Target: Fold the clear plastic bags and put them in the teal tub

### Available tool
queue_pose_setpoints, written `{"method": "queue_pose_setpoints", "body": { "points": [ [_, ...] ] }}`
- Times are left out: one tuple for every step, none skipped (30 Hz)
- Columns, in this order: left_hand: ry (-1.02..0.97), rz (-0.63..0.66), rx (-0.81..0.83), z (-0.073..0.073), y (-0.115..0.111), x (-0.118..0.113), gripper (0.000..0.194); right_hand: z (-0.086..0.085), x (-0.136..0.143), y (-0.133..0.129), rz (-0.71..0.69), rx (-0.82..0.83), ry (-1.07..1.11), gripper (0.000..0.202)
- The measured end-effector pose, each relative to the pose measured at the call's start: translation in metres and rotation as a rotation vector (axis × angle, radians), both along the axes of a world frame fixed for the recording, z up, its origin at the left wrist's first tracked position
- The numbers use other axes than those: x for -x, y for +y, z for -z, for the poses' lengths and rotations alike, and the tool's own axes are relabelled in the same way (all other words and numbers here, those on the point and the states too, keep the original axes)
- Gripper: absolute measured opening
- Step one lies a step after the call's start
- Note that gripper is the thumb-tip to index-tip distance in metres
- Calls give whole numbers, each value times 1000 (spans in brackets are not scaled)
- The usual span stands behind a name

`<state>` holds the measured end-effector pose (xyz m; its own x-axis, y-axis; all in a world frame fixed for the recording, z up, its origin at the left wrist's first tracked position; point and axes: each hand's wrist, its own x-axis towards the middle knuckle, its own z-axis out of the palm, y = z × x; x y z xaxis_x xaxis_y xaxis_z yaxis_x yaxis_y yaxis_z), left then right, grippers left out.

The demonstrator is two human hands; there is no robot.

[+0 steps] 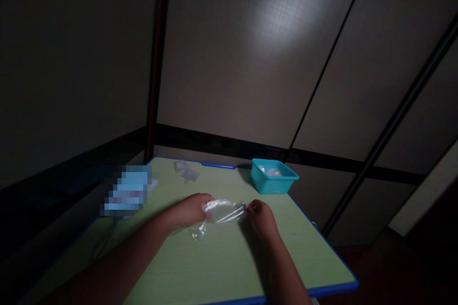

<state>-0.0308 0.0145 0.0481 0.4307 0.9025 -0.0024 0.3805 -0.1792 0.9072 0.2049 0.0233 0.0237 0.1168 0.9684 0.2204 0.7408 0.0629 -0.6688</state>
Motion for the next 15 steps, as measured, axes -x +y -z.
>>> {"method": "queue_pose_setpoints", "body": {
  "points": [
    [-16, 0, 20, 0, 0, 0, 32, 1, 1, 0, 5, 3, -28, 16],
    [-39, -1, 41, 0, 0, 0, 35, 2, 2, 1, 10, 4, -58, 15],
    [-62, -5, 55, 1, 0, -1, 38, 3, 3, 1, 18, 2, -86, 15],
    [-75, -14, 60, 3, 1, -3, 39, 3, 4, 2, 27, -1, -111, 15],
    [-73, -34, 45, 6, 2, -4, 38, 4, 4, 2, 38, -4, -133, 15],
    [-53, -65, 7, 10, 3, -6, 35, 4, 5, 2, 50, -6, -153, 15],
    [-15, -101, -48, 13, 5, -8, 31, 4, 5, 2, 62, -5, -170, 15],
    [35, -144, -103, 16, 6, -9, 27, 4, 6, 2, 72, -4, -186, 15],
    [85, -187, -148, 18, 7, -11, 22, 4, 6, 2, 78, 0, -199, 16],
    [130, -223, -173, 20, 7, -12, 17, 4, 6, 2, 82, 6, -212, 16],
    [163, -250, -178, 21, 8, -12, 13, 4, 6, 2, 85, 14, -222, 17],
    [184, -265, -166, 21, 8, -13, 11, 4, 5, 2, 87, 23, -232, 17],
    [193, -271, -147, 21, 8, -12, 11, 4, 5, 1, 91, 32, -241, 17],
    [194, -270, -126, 20, 7, -12, 14, 3, 5, 1, 97, 42, -251, 17],
    [192, -263, -108, 19, 6, -12, 17, 3, 4, 1, 103, 50, -261, 17]
  ]
}}
